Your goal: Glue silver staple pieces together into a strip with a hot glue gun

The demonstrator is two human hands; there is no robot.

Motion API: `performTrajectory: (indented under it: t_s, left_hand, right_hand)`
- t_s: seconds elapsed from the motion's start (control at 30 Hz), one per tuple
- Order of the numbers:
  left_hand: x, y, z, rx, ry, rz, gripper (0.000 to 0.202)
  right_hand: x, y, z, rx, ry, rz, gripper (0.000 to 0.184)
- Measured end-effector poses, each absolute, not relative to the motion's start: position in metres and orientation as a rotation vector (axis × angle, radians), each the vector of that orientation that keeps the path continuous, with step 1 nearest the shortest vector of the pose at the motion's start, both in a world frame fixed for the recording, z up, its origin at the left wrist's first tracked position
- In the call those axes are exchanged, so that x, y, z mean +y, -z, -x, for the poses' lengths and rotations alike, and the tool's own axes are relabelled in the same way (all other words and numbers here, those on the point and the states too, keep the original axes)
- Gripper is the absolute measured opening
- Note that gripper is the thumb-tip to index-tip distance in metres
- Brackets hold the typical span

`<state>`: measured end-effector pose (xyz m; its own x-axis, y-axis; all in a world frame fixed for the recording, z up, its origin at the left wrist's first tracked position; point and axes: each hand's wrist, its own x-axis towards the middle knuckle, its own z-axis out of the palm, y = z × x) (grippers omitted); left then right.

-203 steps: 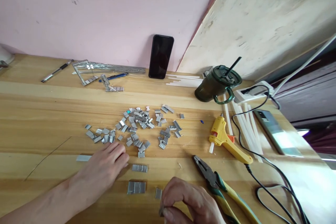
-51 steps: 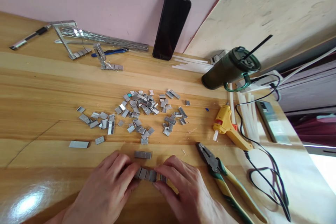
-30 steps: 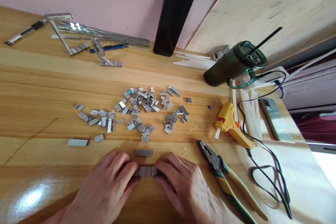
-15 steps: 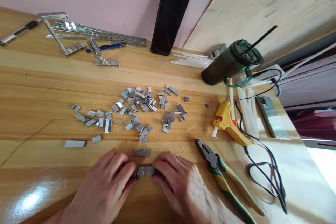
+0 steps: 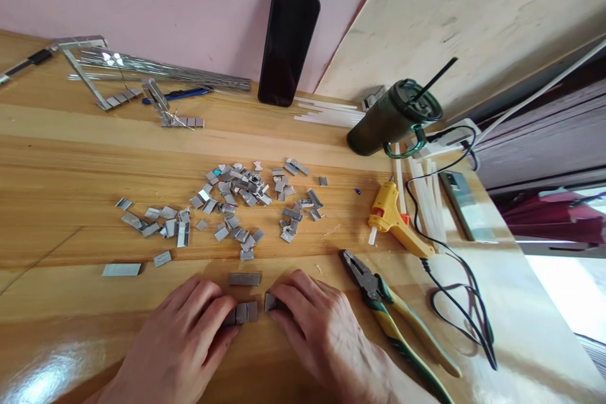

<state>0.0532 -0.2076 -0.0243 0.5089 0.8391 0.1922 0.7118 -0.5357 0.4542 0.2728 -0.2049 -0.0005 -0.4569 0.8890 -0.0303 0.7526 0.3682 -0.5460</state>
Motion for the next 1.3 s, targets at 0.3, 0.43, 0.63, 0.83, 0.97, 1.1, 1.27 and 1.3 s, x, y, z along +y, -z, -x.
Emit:
performTrajectory:
  t_s: [0.3, 0.43, 0.63, 0.83, 0.97, 1.1, 1.27, 1.3]
  left_hand:
    - [-0.206, 0.025, -0.050, 1.295, -0.668, -2.386, 0.013]
    - [-0.204, 0.025, -0.048, 1.251, -0.639, -2.447, 0.011]
    - [-0.200, 0.024, -0.047, 1.192, -0.629, -2.477, 0.011]
    - [-0.207, 0.033, -0.044, 1.277, -0.686, -2.347, 0.019]
    - [-0.208, 0.041, -0.040, 1.196, -0.712, -2.423, 0.015]
    - [-0.202, 0.037, -0.041, 1.153, -0.673, -2.568, 0.018]
    - [-0.198, 0.027, -0.046, 1.092, -0.685, -2.686, 0.022]
    - [-0.199, 0.026, -0.046, 1.093, -0.677, -2.684, 0.022]
  right_hand:
    - [-0.204, -0.005, -0.275, -2.337, -0.747, 1.443, 0.017]
    - [-0.204, -0.006, -0.276, -2.347, -0.757, 1.449, 0.016]
    - [-0.205, -0.006, -0.276, -2.356, -0.698, 1.446, 0.016]
    - [-0.196, -0.024, -0.315, -2.120, -0.396, 1.559, 0.010]
    - [-0.197, -0.033, -0.342, -2.004, -0.280, 1.672, 0.007]
    - [-0.206, -0.024, -0.336, -2.053, -0.369, 1.669, 0.008]
    - [-0.216, -0.011, -0.305, -2.191, -0.514, 1.550, 0.007]
    - [-0.217, -0.010, -0.301, -2.224, -0.529, 1.544, 0.007]
